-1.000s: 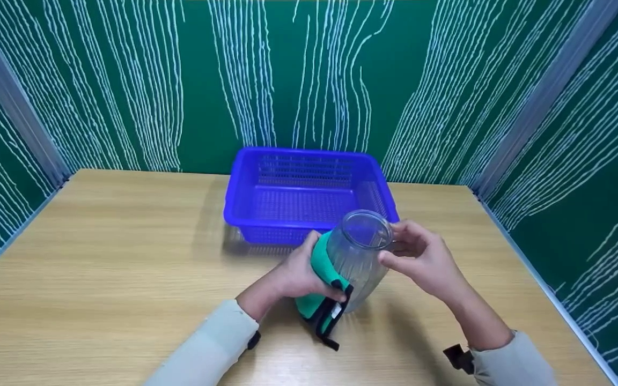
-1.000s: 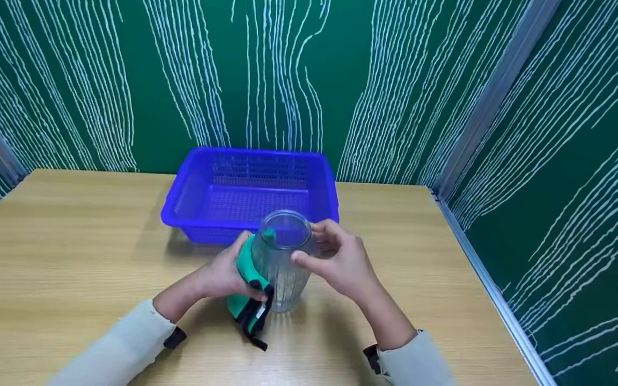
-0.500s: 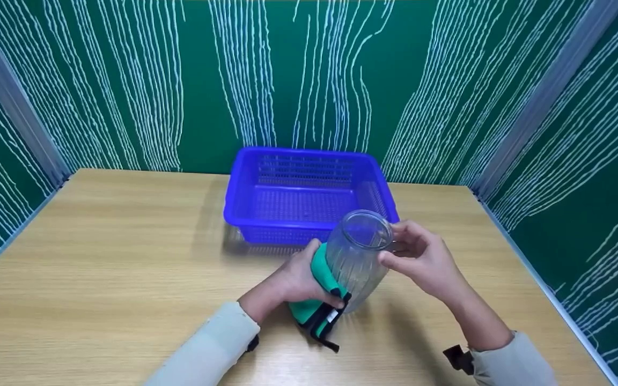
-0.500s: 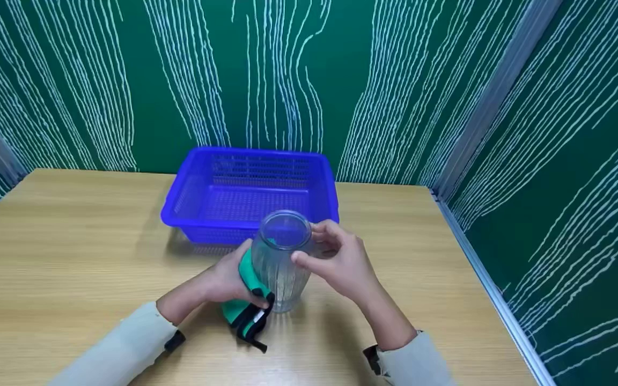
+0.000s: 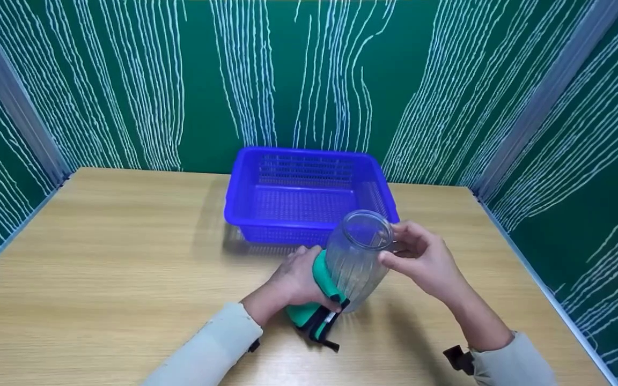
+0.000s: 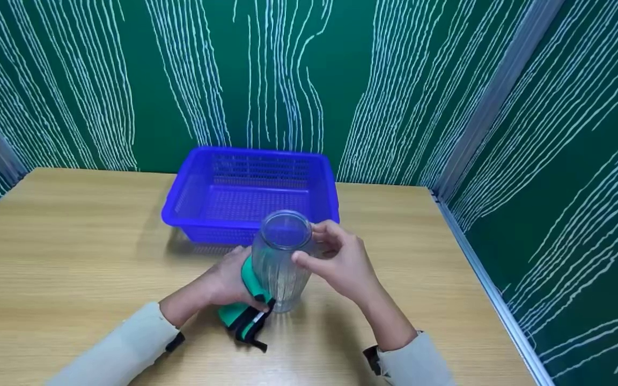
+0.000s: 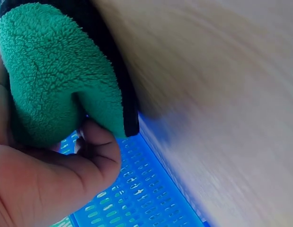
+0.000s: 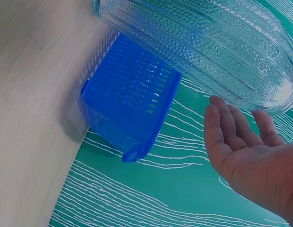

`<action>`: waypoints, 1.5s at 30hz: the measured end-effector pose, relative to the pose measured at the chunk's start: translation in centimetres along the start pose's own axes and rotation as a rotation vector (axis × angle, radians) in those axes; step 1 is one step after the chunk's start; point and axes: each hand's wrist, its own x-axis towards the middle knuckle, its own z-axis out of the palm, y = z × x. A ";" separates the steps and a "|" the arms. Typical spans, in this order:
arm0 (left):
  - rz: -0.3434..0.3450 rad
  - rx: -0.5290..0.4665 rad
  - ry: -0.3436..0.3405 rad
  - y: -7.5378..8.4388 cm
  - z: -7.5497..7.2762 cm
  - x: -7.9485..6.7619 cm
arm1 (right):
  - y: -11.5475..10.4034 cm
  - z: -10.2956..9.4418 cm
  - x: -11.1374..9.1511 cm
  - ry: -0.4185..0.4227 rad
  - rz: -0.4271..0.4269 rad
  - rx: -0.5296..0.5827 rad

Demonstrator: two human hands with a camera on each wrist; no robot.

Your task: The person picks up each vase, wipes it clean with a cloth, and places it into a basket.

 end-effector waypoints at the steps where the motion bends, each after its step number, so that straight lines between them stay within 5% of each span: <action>1: -0.002 0.014 -0.004 0.0 0.0 0.0 | 0.0 0.0 0.0 -0.002 0.000 0.003; 8: 0.007 0.107 -0.003 0.1 0.3 0.2 | 0.0 -0.1 0.1 -0.002 0.038 -0.031; 15: -0.003 0.098 -0.025 0.2 0.4 0.0 | -0.3 -0.5 0.1 -0.046 0.064 -0.053; 24: 0.010 -0.271 -0.111 -0.4 -1.8 -0.7 | -0.9 -0.8 -0.1 -0.058 0.056 -0.144; 37: 0.096 -0.525 -0.087 -1.5 -3.5 -0.8 | -0.8 -0.4 0.0 -0.053 0.044 -0.128; 45: 0.110 -0.631 -0.025 -0.6 -4.4 -1.0 | -0.9 -0.2 0.0 -0.035 0.039 -0.137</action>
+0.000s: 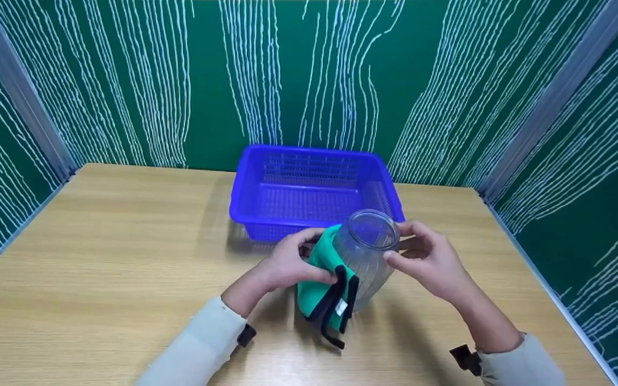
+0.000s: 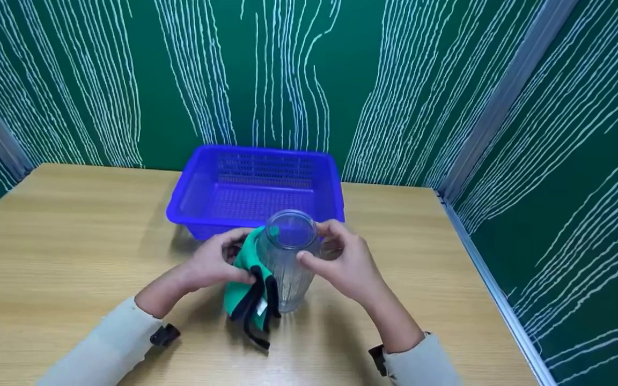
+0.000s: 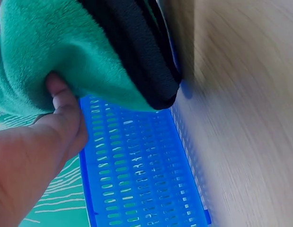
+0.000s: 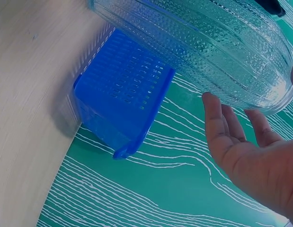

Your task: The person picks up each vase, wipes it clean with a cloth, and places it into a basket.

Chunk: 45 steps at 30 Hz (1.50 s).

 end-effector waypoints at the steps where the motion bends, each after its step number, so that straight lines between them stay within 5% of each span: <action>1: 0.003 -0.014 0.006 0.4 0.0 -0.1 | 0.0 0.0 0.0 0.002 -0.001 -0.004; 7: 0.026 -0.071 0.030 2.7 0.0 -1.0 | 0.0 0.0 0.0 0.001 -0.014 -0.023; 14: 0.002 -0.090 0.049 3.6 0.2 -1.0 | -0.3 0.1 0.1 -0.007 -0.008 -0.070; 20: 0.007 -0.131 0.062 3.4 0.4 -0.7 | -2.3 0.1 -0.3 -0.013 -0.005 -0.091; 27: 0.040 -0.111 0.104 2.4 0.9 0.7 | -0.8 0.2 0.0 -0.026 -0.028 -0.097; 38: 0.048 -0.058 -0.037 2.3 0.8 0.9 | -0.1 0.5 0.2 -0.022 -0.033 -0.097; 45: 0.054 -0.025 -0.007 1.8 1.1 1.1 | -0.1 0.4 0.0 -0.049 0.014 -0.094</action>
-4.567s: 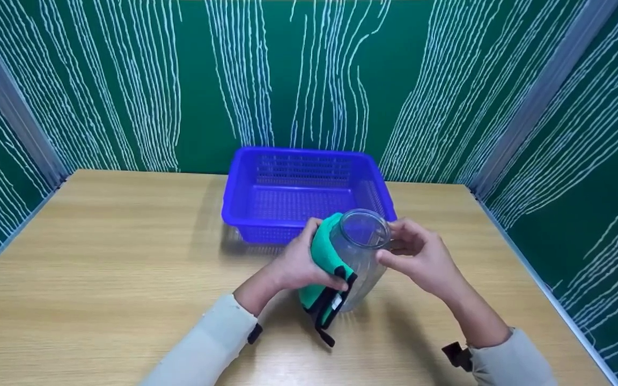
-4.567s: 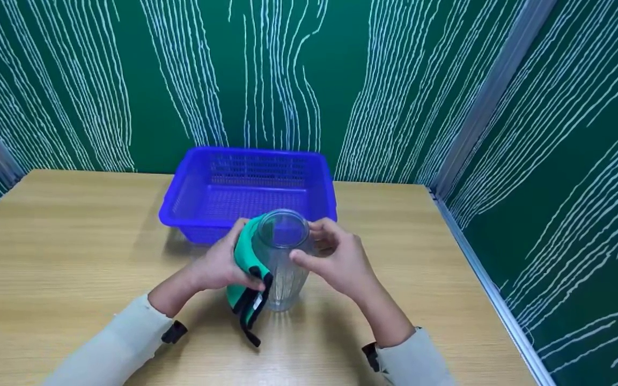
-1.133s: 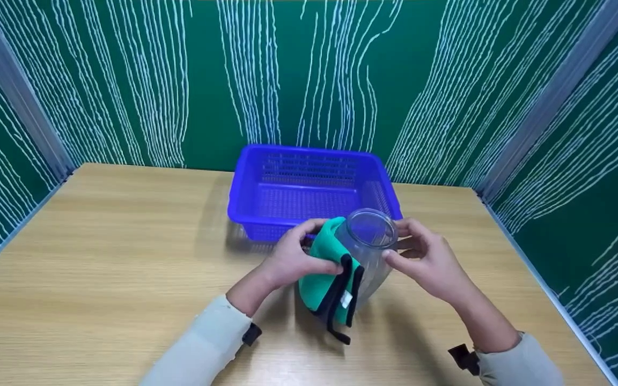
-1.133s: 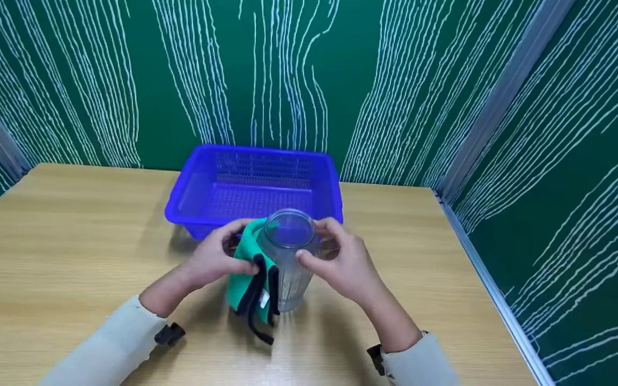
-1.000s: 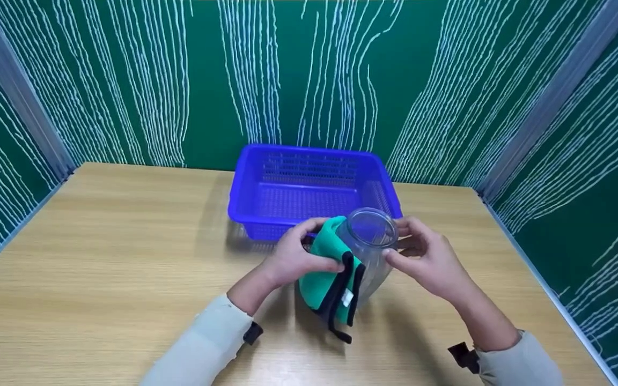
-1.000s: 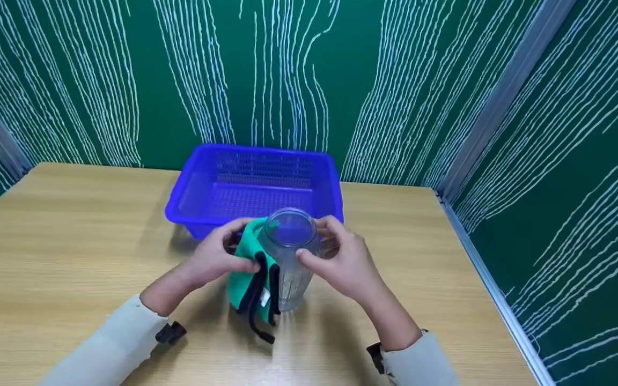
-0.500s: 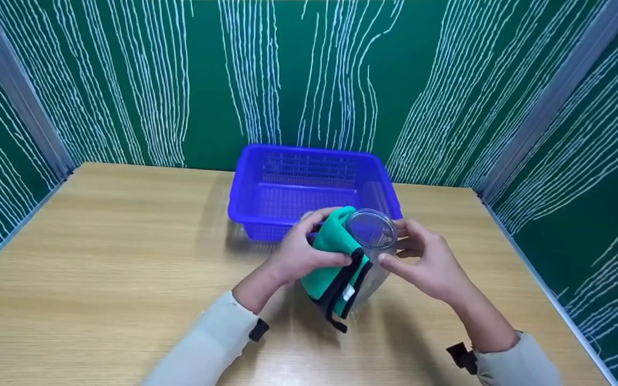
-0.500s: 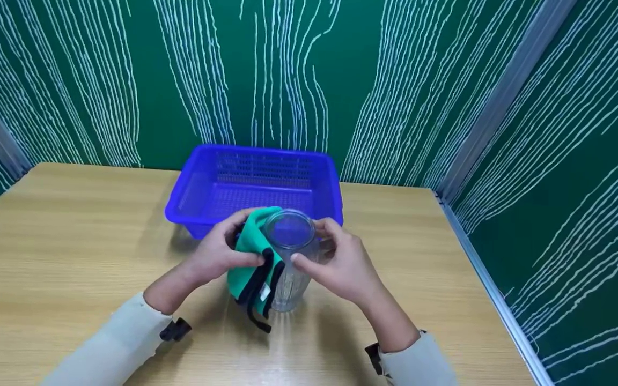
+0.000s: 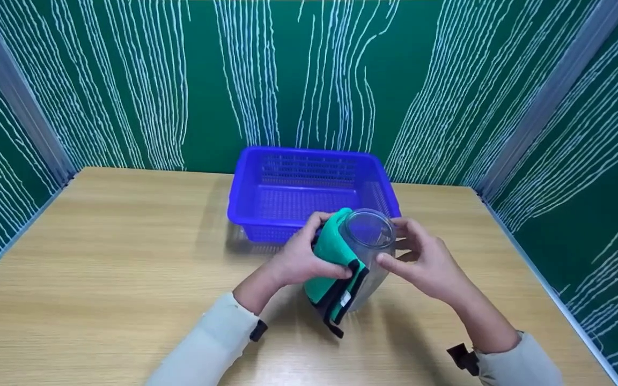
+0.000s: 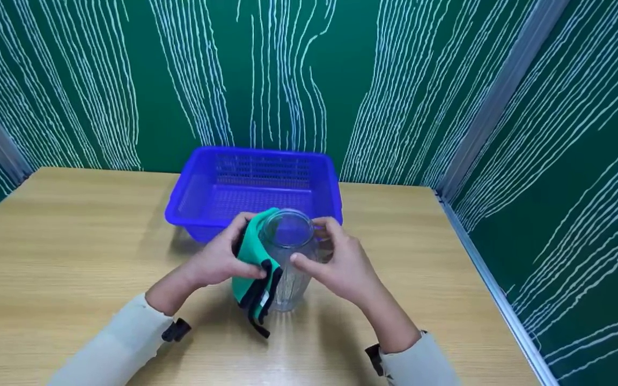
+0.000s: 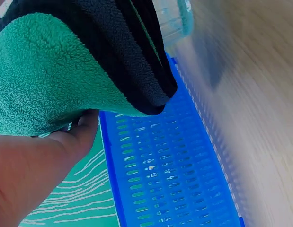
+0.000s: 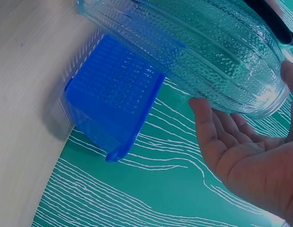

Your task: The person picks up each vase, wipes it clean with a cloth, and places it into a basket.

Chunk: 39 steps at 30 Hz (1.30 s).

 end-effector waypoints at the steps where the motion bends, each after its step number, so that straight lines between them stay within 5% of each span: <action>1: 0.001 0.012 0.009 -0.1 0.1 0.0 | 0.0 0.0 0.0 -0.005 0.008 -0.001; 18: -0.059 0.117 0.038 -1.7 0.6 -0.4 | 0.0 0.1 -0.1 -0.003 0.036 -0.016; 26: -0.092 0.243 0.047 -2.3 1.0 -0.6 | 0.1 0.1 -0.1 0.004 -0.011 -0.003; 39: -0.188 0.442 0.056 -3.0 1.7 -0.9 | -3.2 -0.2 -1.0 -0.011 0.020 -0.011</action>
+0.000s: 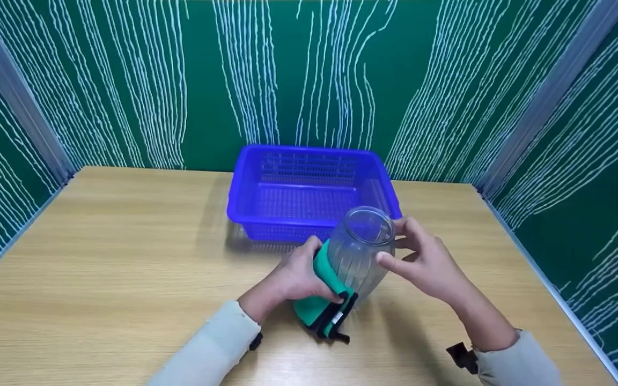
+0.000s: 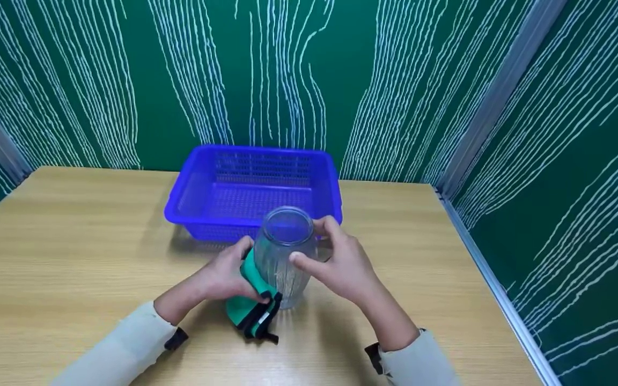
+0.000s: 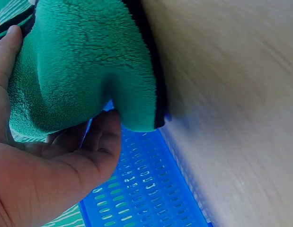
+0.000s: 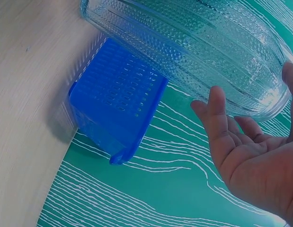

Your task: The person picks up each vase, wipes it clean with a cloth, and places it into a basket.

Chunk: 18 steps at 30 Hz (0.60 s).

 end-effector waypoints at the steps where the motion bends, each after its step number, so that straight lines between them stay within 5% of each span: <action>1: -0.002 0.005 -0.005 -0.1 0.1 0.0 | 0.0 0.0 0.0 0.001 0.001 -0.001; 18: -0.012 0.073 -0.015 -0.6 0.6 0.3 | 3.5 0.5 0.8 0.019 -0.013 0.011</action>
